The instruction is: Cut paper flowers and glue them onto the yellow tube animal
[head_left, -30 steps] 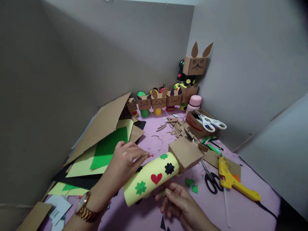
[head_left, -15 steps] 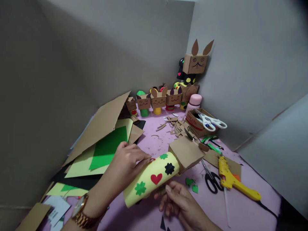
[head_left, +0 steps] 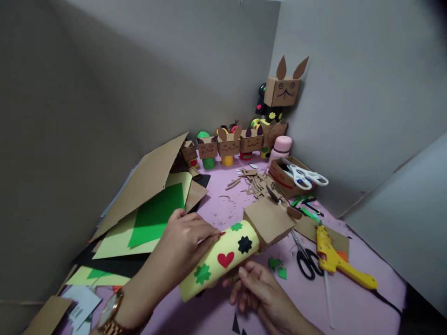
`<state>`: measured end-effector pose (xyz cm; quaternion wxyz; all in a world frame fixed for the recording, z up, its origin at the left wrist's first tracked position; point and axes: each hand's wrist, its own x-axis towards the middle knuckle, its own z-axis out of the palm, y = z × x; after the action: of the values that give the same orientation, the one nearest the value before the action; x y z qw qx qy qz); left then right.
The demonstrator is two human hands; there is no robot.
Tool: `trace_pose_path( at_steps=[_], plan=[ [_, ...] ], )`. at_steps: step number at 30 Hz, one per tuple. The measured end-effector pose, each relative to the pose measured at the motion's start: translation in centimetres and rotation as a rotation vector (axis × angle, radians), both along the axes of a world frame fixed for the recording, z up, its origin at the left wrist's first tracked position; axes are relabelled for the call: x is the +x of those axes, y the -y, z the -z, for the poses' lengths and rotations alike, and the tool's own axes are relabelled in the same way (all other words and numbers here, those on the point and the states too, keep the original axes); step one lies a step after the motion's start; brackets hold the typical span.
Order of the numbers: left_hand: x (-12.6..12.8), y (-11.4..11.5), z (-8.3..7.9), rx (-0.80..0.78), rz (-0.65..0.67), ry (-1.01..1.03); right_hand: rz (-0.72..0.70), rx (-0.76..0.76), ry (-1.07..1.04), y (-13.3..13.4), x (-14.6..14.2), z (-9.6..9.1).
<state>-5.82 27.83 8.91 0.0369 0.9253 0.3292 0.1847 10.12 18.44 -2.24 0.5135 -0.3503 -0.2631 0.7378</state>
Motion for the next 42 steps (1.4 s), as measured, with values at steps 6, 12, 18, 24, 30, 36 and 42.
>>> trace_pose_path(
  at_steps=[6,12,18,24,30,36,42],
  plan=[
    [0.0,0.2,-0.2,-0.002,0.023,-0.032,-0.016,0.013,0.018,0.0,0.0,-0.3],
    [-0.1,0.2,-0.2,-0.026,0.060,-0.038,-0.009,0.023,0.009,-0.1,-0.1,-0.3],
    [0.0,0.1,0.0,-0.100,0.015,-0.049,-0.003,-0.001,0.000,0.0,-0.1,-0.3],
    [0.2,-0.2,0.5,-0.145,-0.010,-0.005,0.001,-0.004,0.014,0.0,-0.1,-0.2],
    [0.0,-0.5,0.7,-0.194,0.055,0.018,-0.002,-0.005,-0.001,-0.1,-0.2,-0.1],
    [-1.1,-0.2,0.8,-0.147,-0.022,0.062,-0.013,0.035,-0.011,0.0,-0.2,0.0],
    [-0.9,3.0,0.1,-0.050,-0.024,-0.018,0.005,0.006,-0.015,0.0,-0.3,-0.1]
  ],
)
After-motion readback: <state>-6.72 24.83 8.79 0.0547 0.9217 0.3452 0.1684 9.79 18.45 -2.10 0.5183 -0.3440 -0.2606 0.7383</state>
